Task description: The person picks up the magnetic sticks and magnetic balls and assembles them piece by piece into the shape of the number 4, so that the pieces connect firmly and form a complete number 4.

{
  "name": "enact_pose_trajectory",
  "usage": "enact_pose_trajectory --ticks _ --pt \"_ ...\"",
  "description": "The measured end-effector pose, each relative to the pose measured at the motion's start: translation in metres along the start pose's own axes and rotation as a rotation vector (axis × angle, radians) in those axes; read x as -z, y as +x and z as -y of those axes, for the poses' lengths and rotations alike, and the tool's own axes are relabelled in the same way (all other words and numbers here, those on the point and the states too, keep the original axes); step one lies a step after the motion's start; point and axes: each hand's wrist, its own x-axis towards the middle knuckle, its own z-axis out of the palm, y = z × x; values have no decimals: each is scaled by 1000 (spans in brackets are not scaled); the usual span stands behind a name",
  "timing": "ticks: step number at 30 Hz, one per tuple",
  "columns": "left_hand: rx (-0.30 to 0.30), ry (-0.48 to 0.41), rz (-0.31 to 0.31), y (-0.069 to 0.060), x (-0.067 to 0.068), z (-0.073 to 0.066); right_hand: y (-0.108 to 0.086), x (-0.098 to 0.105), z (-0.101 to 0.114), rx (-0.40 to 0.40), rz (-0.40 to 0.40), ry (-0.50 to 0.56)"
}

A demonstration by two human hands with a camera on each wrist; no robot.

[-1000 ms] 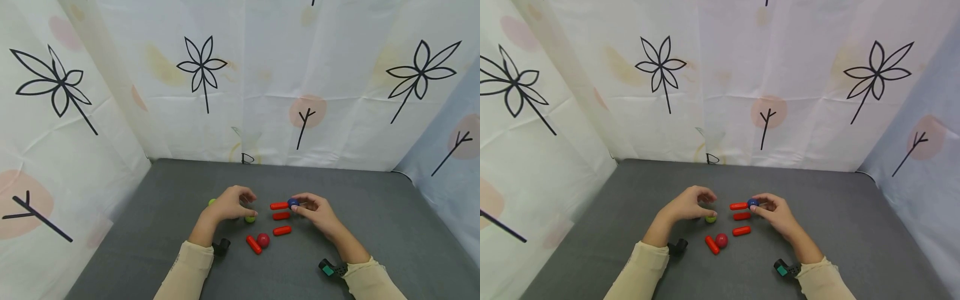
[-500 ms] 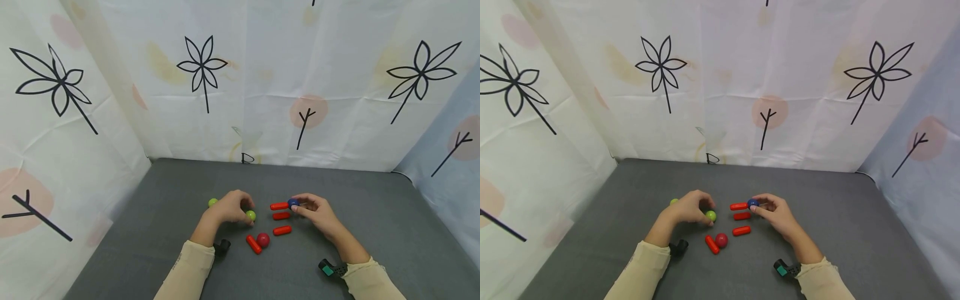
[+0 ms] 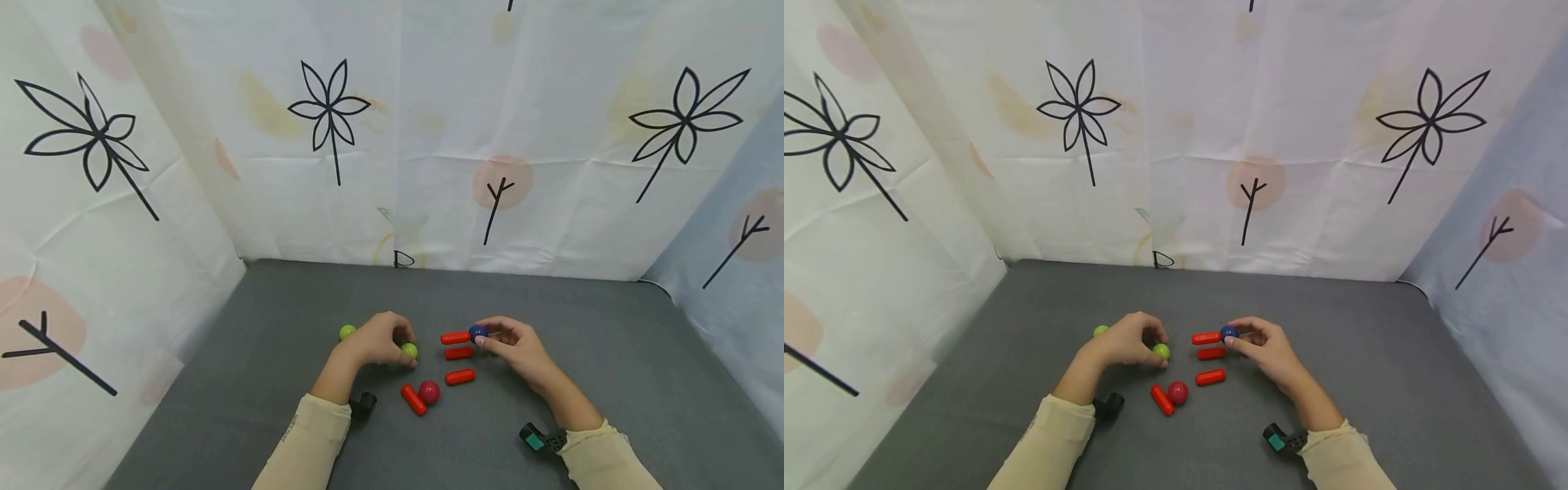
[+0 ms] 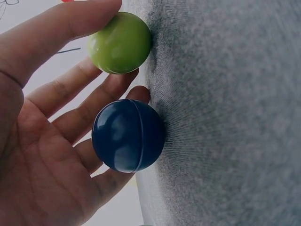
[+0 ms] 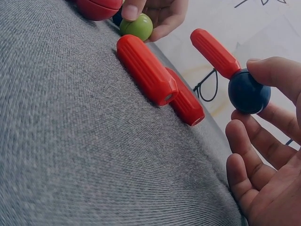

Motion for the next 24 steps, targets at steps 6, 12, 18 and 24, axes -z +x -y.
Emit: enact_pose_trajectory --ticks 6,12,18,24 --pt "-5 1 -3 1 -1 0 0 0 0 -5 0 -1" --pt "-12 6 -9 2 -2 0 0 0 0 -6 -1 -5" --pt "-36 3 -29 4 -4 -2 0 -1 0 -10 1 4" --pt "-52 -25 -38 4 -5 -8 0 -1 1 -10 3 9"
